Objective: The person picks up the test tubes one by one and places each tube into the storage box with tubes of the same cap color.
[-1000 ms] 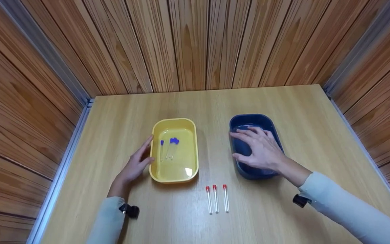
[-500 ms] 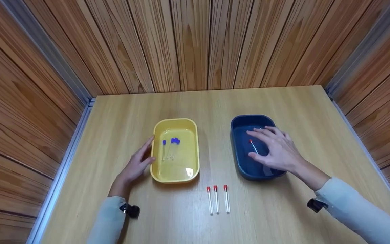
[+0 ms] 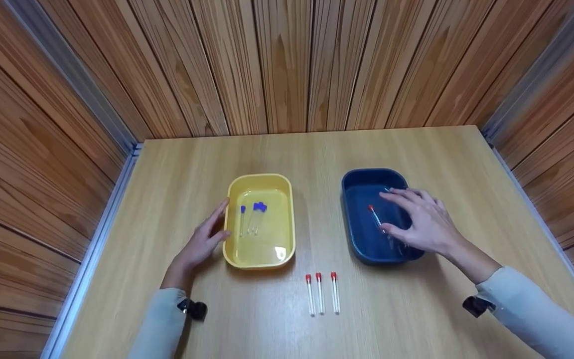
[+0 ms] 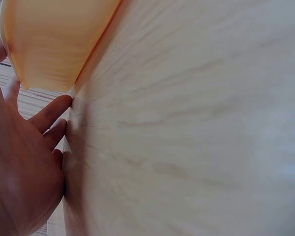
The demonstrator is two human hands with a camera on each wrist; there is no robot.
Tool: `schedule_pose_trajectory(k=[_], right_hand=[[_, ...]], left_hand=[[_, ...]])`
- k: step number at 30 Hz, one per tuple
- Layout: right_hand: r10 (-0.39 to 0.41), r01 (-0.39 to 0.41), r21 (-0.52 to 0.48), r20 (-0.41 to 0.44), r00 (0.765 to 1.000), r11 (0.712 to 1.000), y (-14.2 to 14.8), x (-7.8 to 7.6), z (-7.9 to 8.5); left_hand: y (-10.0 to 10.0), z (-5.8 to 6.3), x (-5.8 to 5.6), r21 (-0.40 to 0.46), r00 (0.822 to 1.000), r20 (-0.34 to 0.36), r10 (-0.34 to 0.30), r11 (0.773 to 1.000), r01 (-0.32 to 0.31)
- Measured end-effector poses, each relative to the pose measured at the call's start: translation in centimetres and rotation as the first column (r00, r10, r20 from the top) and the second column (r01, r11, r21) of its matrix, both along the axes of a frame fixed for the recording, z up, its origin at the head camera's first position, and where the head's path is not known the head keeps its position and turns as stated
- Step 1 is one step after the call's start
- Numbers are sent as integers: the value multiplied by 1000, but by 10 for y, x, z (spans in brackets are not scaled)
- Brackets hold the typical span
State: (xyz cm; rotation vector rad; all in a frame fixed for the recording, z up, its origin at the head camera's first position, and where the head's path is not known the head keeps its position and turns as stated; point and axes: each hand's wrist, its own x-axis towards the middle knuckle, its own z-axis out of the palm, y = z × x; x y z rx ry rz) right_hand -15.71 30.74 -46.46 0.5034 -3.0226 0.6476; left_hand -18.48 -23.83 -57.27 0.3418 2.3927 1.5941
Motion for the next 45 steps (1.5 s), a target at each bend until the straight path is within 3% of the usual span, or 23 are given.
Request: schedule_pose_trajectory(k=[9,20,34,45], right_hand=[[45,-29,-175,91,995,984,20,-8,8],[105,-52,-392,116,988,919,36,-18,0],[61,-8,-465,98,993,885,54,-28,-18],[56,13,-449,140,989,893,69,-28,-36]], left_hand=[[3,2,-4,-8,998,-64,-3,1000,3],[3,2,-2,-15,999,-47,-3,1000,2],[1,0,-2,-4,1000,-28,0,1000,0],[1,-2,-1,-6,999,-52,13,1000,-13]])
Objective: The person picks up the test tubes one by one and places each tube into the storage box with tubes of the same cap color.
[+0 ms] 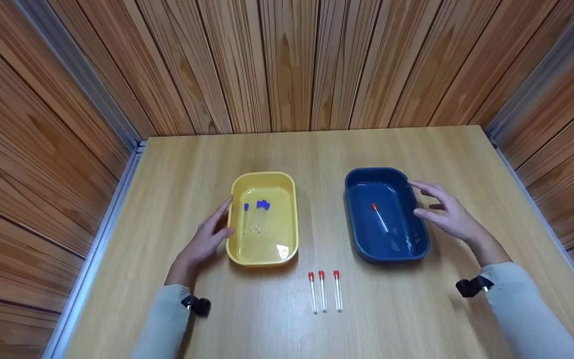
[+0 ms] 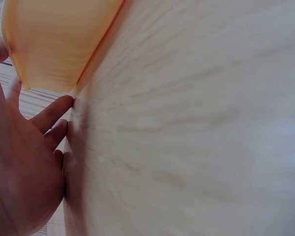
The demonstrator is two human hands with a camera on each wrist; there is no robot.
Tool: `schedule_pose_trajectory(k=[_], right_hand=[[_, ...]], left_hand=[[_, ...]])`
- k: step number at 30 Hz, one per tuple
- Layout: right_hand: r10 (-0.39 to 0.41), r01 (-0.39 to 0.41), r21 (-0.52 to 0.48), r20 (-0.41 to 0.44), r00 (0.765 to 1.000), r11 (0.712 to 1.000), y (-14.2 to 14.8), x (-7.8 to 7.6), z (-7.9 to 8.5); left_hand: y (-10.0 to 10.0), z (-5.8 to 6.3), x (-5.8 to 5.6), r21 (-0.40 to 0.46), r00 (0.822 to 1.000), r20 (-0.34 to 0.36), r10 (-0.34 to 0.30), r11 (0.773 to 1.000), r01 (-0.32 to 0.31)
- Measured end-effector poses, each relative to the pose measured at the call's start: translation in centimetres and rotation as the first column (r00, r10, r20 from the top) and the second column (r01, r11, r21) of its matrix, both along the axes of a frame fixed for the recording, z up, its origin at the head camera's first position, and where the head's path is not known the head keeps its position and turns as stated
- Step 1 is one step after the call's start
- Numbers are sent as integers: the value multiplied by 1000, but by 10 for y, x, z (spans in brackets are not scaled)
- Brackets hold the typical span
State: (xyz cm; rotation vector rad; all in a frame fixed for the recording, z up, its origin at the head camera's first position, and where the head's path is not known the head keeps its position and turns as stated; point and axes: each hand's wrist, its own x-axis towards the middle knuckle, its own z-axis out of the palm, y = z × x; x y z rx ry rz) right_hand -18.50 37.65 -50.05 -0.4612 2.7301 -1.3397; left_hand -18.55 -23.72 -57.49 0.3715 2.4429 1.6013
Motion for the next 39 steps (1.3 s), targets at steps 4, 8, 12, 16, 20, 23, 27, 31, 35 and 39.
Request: schedule_pose_trajectory(k=[4,8,12,16,20,23,27,31,35,39], right_hand=[[-4,3,9,35,999,1000,7,1,-7],[-15,13,30,73,997,999,14,1,-12],[-5,3,22,97,995,1000,16,0,-16],[17,-17,1,108,994,1000,17,-1,-19],[27,-27,-2,109,994,1000,18,-1,-20],[25,-25,3,109,994,1000,20,-1,-20],[21,-25,26,122,992,999,22,0,-21],[19,-27,58,140,990,998,23,1,-21],[29,-43,91,148,989,995,24,-1,-18],[43,-63,118,168,985,991,24,-1,-16]], left_hand=[[0,0,0,5,1000,14,-6,1000,6],[0,1,0,2,1000,23,-10,1000,10],[0,2,-1,-1,1000,20,-2,1000,2],[0,3,0,-7,1000,22,-3,1000,3],[1,4,1,-3,1000,27,-5,1000,5],[0,2,1,7,1000,18,1,1000,-1],[0,0,1,7,1000,6,-2,1000,2],[0,2,1,-1,1000,21,-8,1000,8],[1,3,1,-7,1000,22,-5,1000,6],[1,2,2,-6,1000,31,3,1000,-3]])
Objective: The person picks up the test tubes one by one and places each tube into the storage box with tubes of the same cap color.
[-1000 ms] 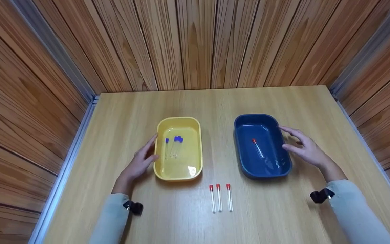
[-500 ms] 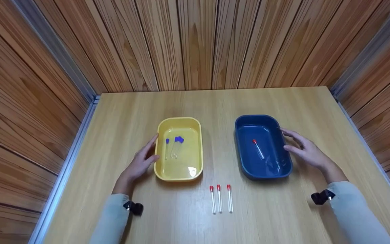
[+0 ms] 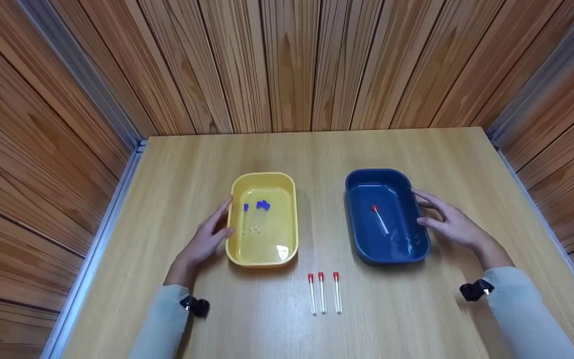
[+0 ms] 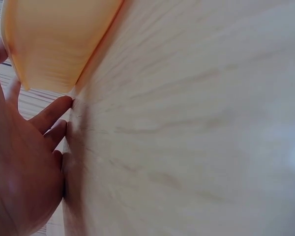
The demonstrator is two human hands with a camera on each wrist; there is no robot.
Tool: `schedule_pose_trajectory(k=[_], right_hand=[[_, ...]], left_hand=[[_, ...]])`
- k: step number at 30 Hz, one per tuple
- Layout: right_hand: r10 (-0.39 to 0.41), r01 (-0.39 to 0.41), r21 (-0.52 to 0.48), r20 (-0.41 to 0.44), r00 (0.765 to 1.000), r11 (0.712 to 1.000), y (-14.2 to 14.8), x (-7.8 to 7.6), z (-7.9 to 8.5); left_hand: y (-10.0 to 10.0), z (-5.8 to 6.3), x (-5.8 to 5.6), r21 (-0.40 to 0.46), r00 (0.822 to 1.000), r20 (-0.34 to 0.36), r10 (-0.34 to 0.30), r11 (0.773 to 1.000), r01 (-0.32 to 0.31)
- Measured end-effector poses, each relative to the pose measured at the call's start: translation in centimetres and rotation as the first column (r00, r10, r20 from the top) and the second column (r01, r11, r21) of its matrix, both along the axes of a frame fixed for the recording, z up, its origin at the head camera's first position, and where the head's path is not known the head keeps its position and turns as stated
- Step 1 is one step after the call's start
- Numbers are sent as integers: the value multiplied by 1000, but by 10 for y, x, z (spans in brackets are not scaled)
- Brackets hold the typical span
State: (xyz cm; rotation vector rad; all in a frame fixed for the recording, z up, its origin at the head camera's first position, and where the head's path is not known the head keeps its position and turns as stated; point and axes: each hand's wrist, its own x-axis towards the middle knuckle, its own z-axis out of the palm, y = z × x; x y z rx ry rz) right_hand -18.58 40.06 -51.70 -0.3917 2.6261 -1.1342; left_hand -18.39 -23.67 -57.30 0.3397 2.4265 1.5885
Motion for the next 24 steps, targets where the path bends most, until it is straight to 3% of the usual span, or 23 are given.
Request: schedule_pose_trajectory(k=[7,24], right_hand=[[27,-28,33,50,998,999,0,0,6],[58,-58,3,47,997,998,-1,-2,9]], left_hand=[[0,0,1,0,1000,6,-6,1000,6],[0,-1,0,9,1000,-12,-10,1000,10]])
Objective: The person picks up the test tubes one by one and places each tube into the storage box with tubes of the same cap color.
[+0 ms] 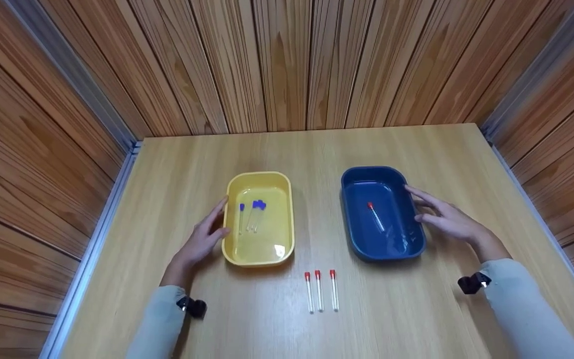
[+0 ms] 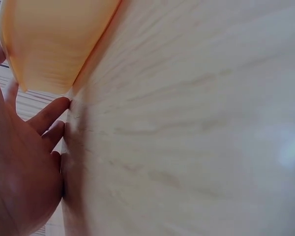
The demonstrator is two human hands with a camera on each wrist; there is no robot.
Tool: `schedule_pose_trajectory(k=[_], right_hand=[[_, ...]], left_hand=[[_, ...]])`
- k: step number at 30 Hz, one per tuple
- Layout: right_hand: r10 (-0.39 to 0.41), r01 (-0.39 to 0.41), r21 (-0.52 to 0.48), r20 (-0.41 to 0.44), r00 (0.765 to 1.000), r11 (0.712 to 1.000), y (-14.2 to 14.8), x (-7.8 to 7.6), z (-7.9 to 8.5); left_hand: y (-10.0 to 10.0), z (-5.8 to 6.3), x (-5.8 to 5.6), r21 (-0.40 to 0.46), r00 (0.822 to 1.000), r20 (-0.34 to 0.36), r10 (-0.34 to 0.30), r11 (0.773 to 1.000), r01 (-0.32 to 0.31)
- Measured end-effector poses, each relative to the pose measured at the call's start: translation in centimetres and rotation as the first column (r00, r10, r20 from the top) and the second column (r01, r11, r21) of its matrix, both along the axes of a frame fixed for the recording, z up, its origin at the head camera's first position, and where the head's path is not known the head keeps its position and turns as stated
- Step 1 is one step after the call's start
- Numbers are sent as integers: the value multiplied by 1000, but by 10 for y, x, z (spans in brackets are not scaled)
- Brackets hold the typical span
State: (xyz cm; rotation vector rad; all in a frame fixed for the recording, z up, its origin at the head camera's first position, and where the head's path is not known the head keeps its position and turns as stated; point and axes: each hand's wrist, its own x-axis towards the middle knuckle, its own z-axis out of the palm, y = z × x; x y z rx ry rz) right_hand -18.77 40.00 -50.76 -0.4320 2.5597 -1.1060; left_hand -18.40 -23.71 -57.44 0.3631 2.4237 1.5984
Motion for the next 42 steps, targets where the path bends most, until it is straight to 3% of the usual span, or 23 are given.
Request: schedule_pose_trajectory(k=[8,13,17,21,26,37,42], right_hand=[[-4,4,4,9,1000,1000,-1,-2,0],[2,-2,-6,-2,1000,1000,0,-3,0],[8,-8,-19,2,1000,1000,-1,-3,0],[12,-11,-25,16,1000,1000,-2,-4,0],[-1,1,-21,19,1000,1000,0,-4,2],[19,-19,-28,16,1000,999,2,-4,3],[54,-54,-51,7,999,997,1,-5,2]], left_hand=[[-2,11,-3,-43,999,36,8,999,-6],[2,19,-5,-103,999,-1,39,994,-39],[5,28,-7,-201,993,-54,102,973,-111],[6,38,-8,-247,979,-106,177,949,-198],[12,48,-8,-287,970,-119,210,929,-236],[30,60,1,-370,977,-148,152,908,-198],[33,63,5,-403,964,-220,150,886,-230]])
